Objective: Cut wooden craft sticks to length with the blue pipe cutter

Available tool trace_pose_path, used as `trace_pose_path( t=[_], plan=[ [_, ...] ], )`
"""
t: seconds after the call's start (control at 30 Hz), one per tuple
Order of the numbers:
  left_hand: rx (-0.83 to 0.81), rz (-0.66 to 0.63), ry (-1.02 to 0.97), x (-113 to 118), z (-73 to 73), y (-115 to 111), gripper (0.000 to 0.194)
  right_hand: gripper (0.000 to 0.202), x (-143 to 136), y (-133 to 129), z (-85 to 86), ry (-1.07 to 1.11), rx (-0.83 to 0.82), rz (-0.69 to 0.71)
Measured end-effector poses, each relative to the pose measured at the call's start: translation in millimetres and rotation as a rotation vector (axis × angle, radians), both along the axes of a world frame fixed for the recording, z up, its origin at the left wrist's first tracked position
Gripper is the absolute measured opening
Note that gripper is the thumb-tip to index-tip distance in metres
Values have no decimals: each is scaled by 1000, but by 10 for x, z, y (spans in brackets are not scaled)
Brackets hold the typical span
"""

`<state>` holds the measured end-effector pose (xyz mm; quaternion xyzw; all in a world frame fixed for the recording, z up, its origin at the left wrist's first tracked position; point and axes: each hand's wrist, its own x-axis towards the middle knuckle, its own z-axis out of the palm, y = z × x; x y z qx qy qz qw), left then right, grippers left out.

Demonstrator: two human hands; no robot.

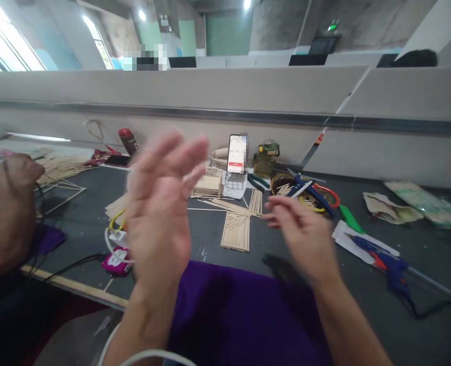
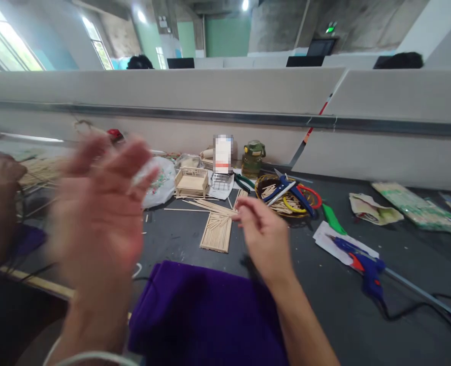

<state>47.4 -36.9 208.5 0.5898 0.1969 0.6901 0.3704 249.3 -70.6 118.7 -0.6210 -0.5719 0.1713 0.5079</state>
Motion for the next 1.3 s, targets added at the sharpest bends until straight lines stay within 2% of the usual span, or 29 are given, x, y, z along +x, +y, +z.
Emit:
trace_pose_path(
  t=[0.03,0.1,0.17,0.2,0.23,0.3,0.43,0.6,0.7,0.83,0.97,1.17,1.3],
  plan=[
    [-94,54,123,53,-208,121,24,28,-25,71,-90,-82,-69,10],
    [-306,101,504,139,-734,339,20,28,-74,183,-311,-302,-255,1],
    [-414,200,878,199,-1258,472,17,29,-115,242,-539,-469,-427,-37],
    [-441,235,1036,222,-1465,500,18,29,-132,254,-638,-501,-495,-51],
    [-463,269,1153,241,-1621,507,18,30,-149,260,-720,-520,-548,-60],
    [-467,288,1333,271,-1772,485,19,32,-184,265,-828,-533,-616,-65],
    [-449,250,1495,301,-1720,447,16,28,-243,285,-871,-523,-638,-20],
    [-412,181,1481,284,-1703,451,12,20,-142,241,-840,-484,-672,-12],
    [-380,131,1475,287,-1720,431,15,18,-20,223,-834,-518,-545,-56],
    [-352,115,1482,313,-1699,399,19,18,36,280,-849,-623,-336,63],
    [-256,129,1465,340,-1701,375,20,12,-4,326,-856,-707,-320,86],
    [-170,135,1423,351,-1791,377,15,9,33,308,-898,-664,-306,120],
    [-132,141,1369,343,-1829,386,8,10,43,316,-961,-658,-290,92]
  ],
)
